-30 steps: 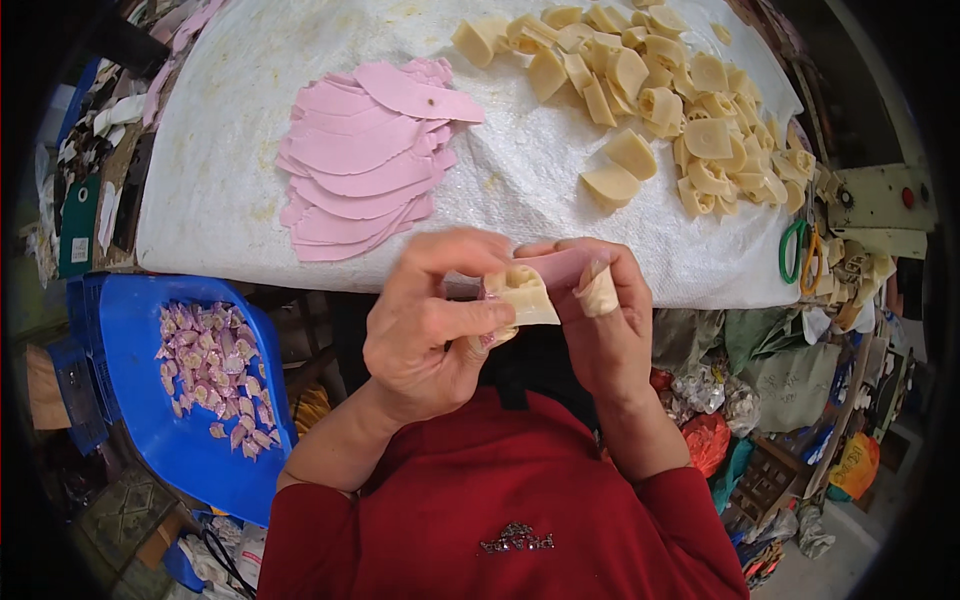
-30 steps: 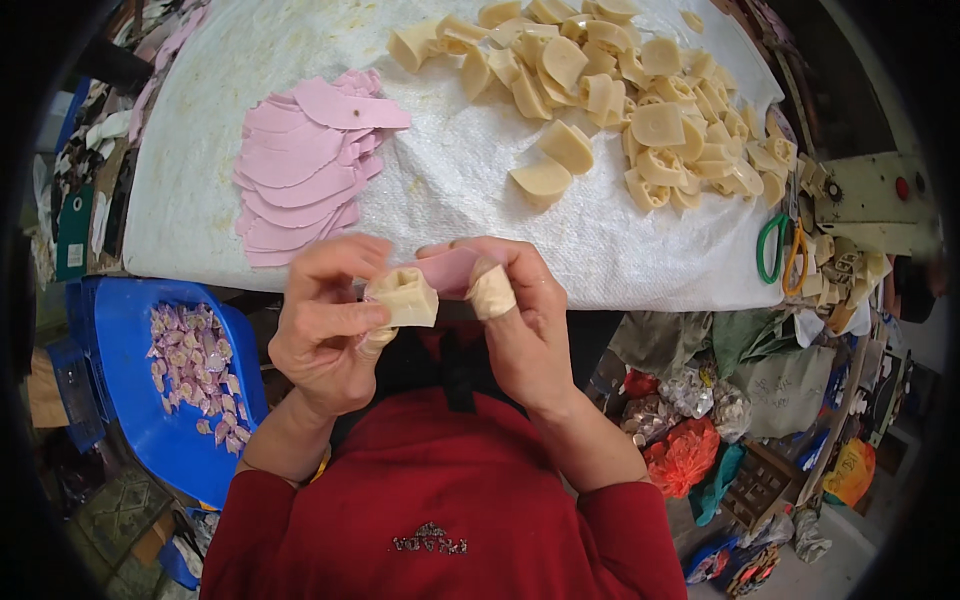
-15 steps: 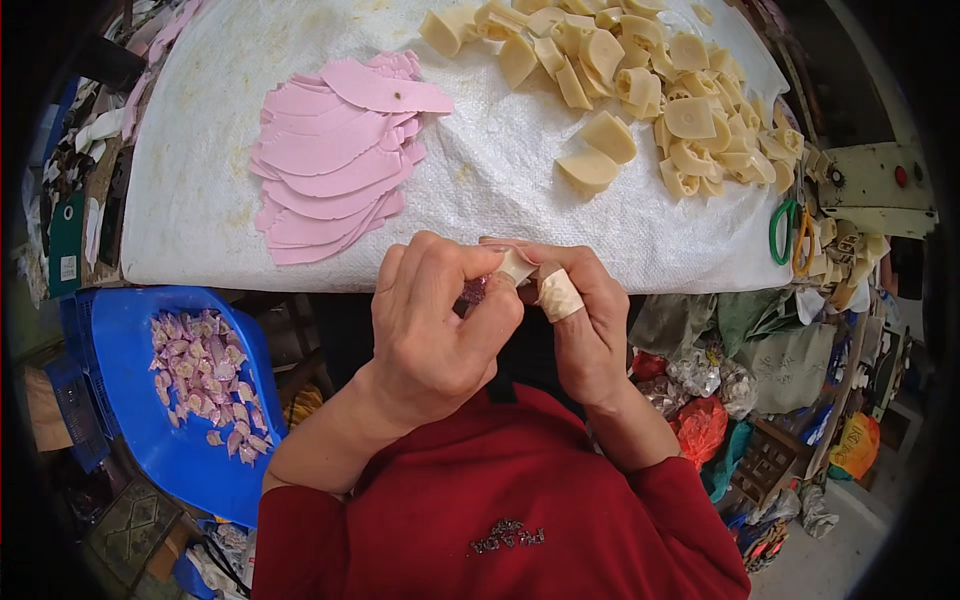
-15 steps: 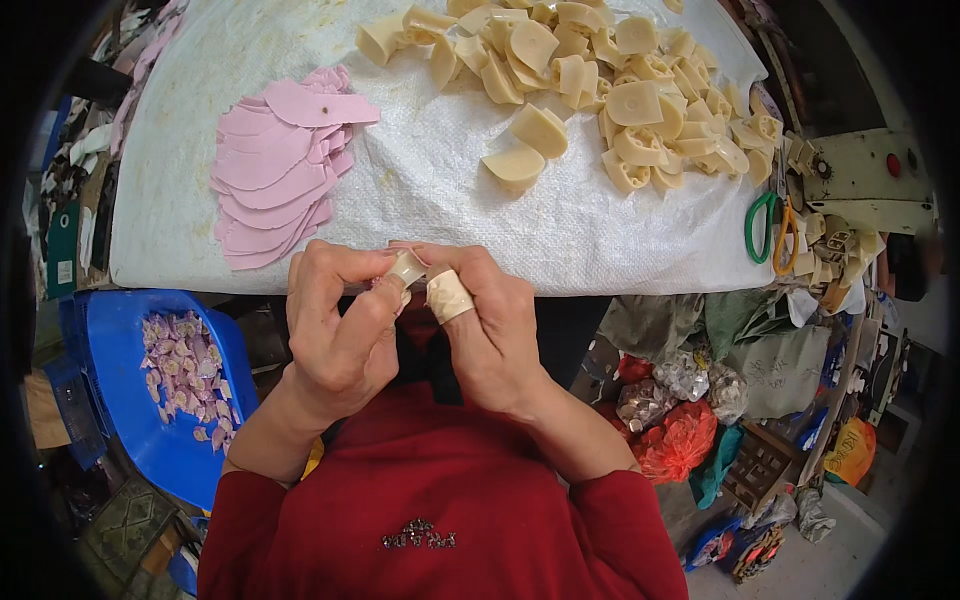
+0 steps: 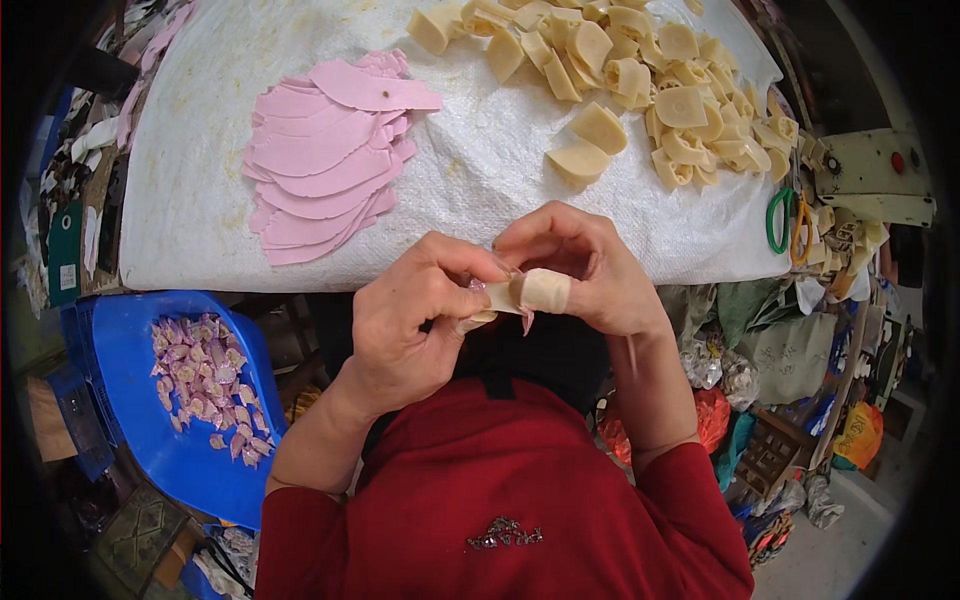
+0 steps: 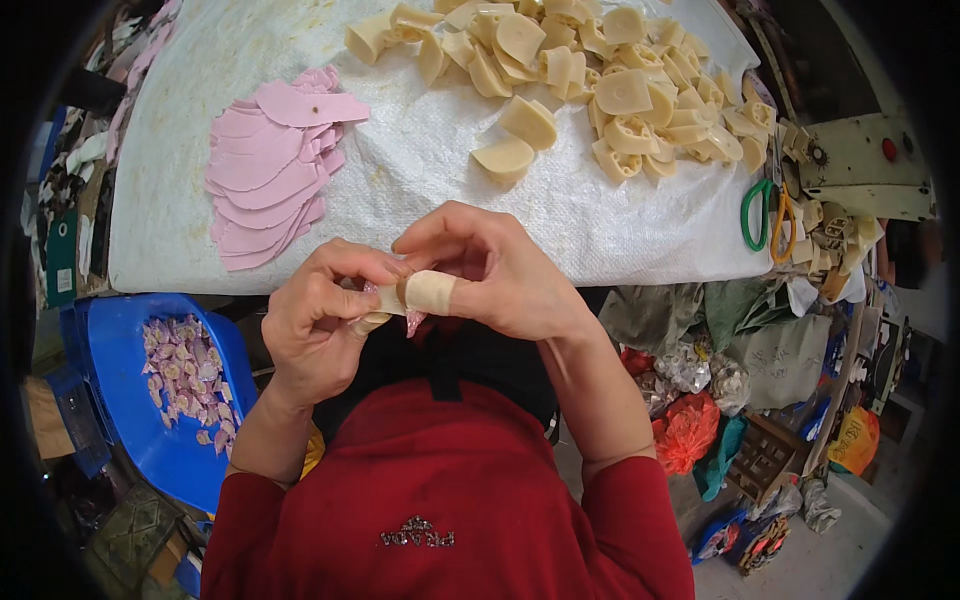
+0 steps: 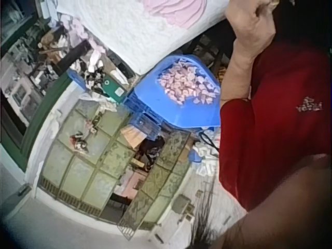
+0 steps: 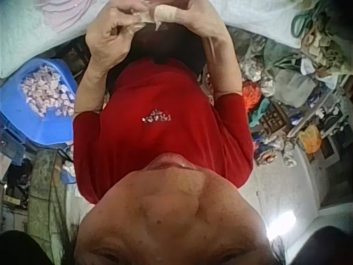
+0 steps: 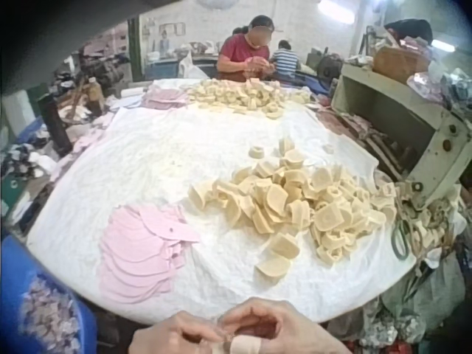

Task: Manually assembling pink and beige shoe components at a workbench.

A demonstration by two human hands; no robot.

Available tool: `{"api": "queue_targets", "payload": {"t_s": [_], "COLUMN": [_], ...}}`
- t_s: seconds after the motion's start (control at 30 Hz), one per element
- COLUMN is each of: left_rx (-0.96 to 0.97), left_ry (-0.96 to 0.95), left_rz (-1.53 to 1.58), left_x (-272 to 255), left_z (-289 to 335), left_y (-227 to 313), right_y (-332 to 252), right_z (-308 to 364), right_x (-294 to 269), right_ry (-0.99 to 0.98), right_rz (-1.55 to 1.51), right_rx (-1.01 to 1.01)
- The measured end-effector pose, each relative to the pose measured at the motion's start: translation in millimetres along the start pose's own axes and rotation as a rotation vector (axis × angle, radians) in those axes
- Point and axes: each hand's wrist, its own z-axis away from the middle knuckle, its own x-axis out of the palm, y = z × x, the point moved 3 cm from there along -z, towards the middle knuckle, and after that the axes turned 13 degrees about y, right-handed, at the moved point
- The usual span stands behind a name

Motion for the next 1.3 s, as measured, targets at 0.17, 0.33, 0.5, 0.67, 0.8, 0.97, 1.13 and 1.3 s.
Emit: {"api": "queue_targets", "payload": {"t_s": [0.17, 0.33, 0.5, 0.67, 0.8, 0.97, 1.13, 1.3], "left_rx": [-0.180, -0.589, -0.712, -0.660, -0.480, -0.177, -0.194, -0.389], "left_ry": [0.025, 0.268, 0.309, 0.304, 0.338, 0.304, 0.350, 0.343], "left_rz": [0.039, 0.847, 1.032, 0.943, 0.420, 0.066, 0.090, 0.539], "left_x": [5, -1, -3, -5, -4, 4, 5, -3], "left_z": [-2, 4, 11, 10, 10, 11, 13, 11], "left_y": [2, -25, -33, -33, -22, -10, -7, -20], "right_y": [8, 8, 12, -5, -7, 3, 14, 28], "right_z": [-8, -7, 6, 15, 16, 10, 9, 1], "right_x": [0, 4, 8, 24, 33, 33, 20, 7], "right_ry": [0.023, 0.170, 0.250, 0.323, 0.387, 0.488, 0.504, 0.350], "right_rz": [0.084, -0.023, 0.155, 0.529, 0.608, 0.731, 0.246, -0.533], "right_rx": [-0.143, -0.353, -0.535, -0.961, -1.006, -1.014, -0.691, -0.294]}}
